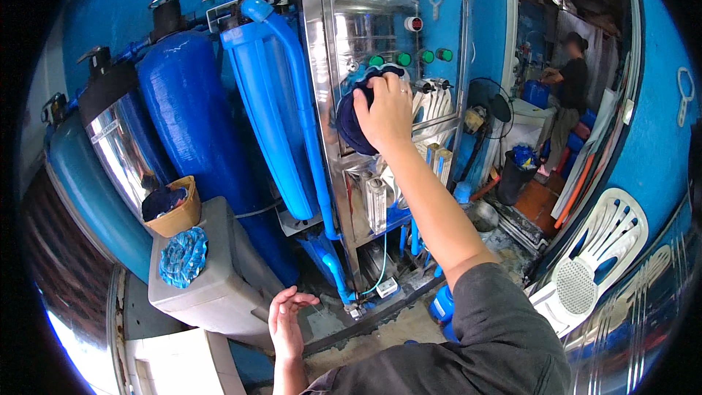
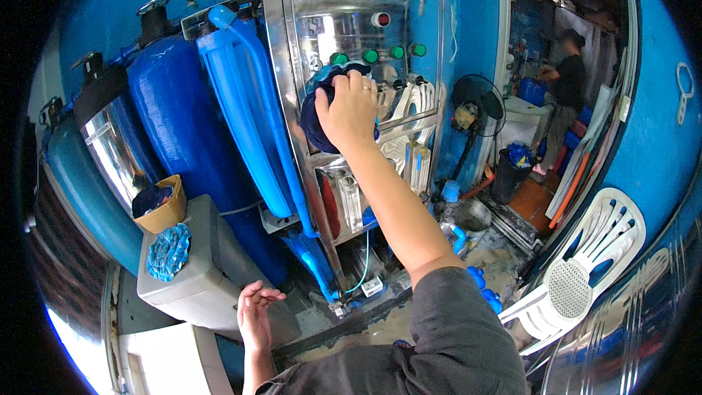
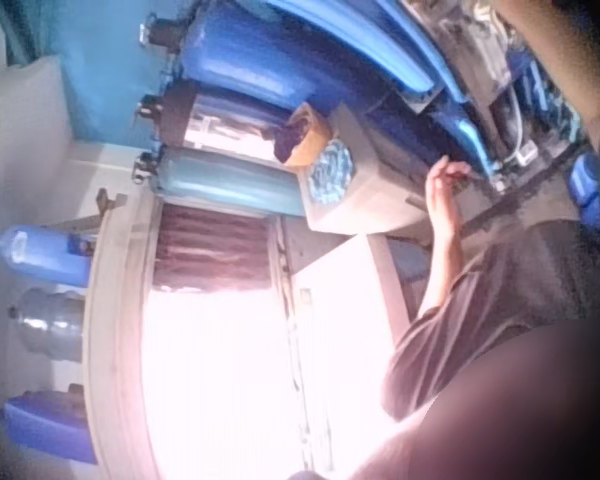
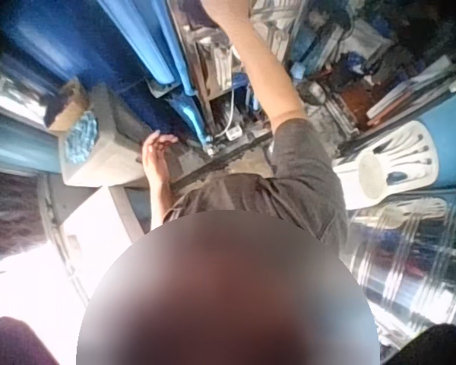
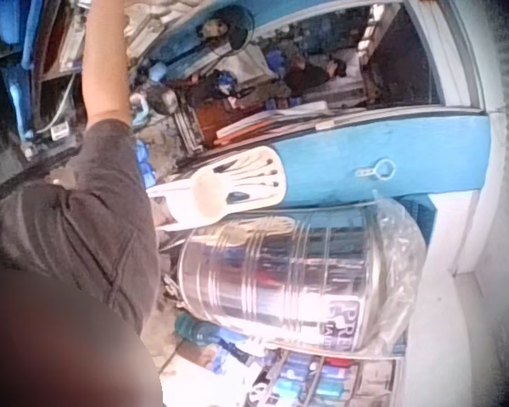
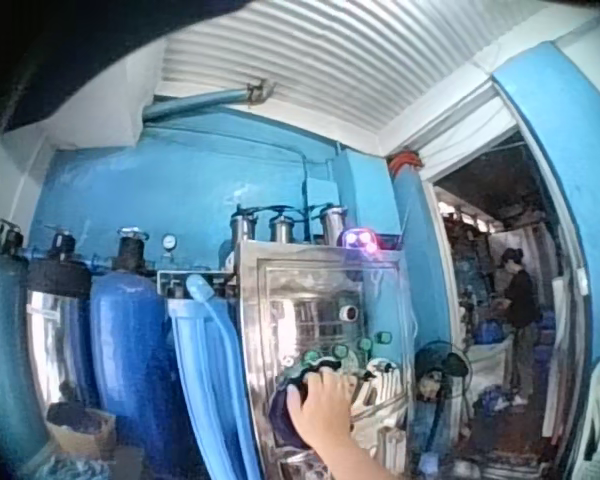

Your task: The person wipes the exterior of a water purification system using a blue cloth. They clean the control panel, cylindrical tanks, and connected pipes, moving around the unit to reach different sections.

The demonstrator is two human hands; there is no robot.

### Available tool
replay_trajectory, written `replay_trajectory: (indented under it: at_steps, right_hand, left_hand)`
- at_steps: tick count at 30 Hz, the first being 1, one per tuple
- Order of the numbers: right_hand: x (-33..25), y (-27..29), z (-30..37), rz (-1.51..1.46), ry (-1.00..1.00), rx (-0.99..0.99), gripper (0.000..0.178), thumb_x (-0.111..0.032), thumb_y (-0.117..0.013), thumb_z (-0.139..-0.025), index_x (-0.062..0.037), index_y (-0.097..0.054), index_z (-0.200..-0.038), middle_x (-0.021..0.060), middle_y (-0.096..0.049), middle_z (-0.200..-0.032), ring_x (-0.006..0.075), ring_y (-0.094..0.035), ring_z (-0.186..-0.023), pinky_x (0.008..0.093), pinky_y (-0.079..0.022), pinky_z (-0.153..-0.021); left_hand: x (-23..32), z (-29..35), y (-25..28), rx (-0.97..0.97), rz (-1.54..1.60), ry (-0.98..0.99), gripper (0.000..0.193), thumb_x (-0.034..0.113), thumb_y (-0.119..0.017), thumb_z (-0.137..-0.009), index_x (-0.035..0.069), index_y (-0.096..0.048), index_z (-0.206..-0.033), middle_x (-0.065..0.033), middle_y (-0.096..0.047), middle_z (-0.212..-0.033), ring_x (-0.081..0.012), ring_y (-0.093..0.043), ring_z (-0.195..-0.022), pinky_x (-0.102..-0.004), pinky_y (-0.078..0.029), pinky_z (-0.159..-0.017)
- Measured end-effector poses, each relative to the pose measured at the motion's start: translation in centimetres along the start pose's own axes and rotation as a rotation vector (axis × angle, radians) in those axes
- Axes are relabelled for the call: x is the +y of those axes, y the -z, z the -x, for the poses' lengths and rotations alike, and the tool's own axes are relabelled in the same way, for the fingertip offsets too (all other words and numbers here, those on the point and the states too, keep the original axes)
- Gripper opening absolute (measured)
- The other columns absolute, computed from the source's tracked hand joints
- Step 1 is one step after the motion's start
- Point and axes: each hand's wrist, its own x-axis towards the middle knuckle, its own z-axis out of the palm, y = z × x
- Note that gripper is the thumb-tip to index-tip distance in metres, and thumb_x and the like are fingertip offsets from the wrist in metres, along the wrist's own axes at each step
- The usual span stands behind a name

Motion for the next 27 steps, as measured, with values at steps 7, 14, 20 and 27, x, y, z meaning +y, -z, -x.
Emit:
replay_trajectory:
  at_steps: [7,14,20,27]
  right_hand:
    - [4.4,1.2,-2.8,0.169,-0.450,0.156,0.042,-0.037,-0.053,-0.089,0.0028,-0.062,-0.099,0.0216,-0.061,-0.105,0.0392,-0.057,-0.103,0.0550,-0.029,-0.106]
    - [0.5,-1.1,1.3,0.210,-0.137,0.031,0.049,-0.028,-0.059,-0.086,0.0098,-0.051,-0.117,0.0286,-0.045,-0.130,0.0450,-0.036,-0.129,0.0540,-0.026,-0.108]
    - [2.5,2.2,0.7,-0.340,-0.115,0.025,0.027,0.002,-0.054,-0.077,0.0013,-0.057,-0.105,0.0214,-0.062,-0.105,0.0357,-0.058,-0.102,0.0402,-0.045,-0.091]
    - [6.8,6.2,-3.4,0.104,-0.531,0.096,0.022,-0.001,-0.050,-0.078,-0.0018,-0.064,-0.095,0.0247,-0.064,-0.098,0.0429,-0.059,-0.097,0.0471,-0.046,-0.084]
  left_hand:
    - [0.8,-0.1,1.3,0.025,-0.035,0.005,0.047,0.041,-0.043,-0.100,0.000,-0.049,-0.122,-0.0175,-0.064,-0.098,-0.0285,-0.063,-0.091,-0.0405,-0.046,-0.088]
    - [0.4,-0.9,2.1,0.017,-0.032,0.012,0.045,0.040,-0.042,-0.100,0.001,-0.049,-0.122,-0.0162,-0.063,-0.096,-0.0282,-0.063,-0.090,-0.0416,-0.046,-0.087]
    - [0.1,-1.9,2.7,0.019,-0.011,0.017,0.046,0.040,-0.043,-0.099,0.000,-0.049,-0.122,-0.0165,-0.063,-0.095,-0.0290,-0.063,-0.089,-0.0422,-0.047,-0.087]
    - [0.7,-1.4,5.1,0.118,-0.025,0.041,0.046,0.040,-0.044,-0.099,0.000,-0.049,-0.121,-0.0165,-0.064,-0.095,-0.0286,-0.063,-0.087,-0.0411,-0.047,-0.085]
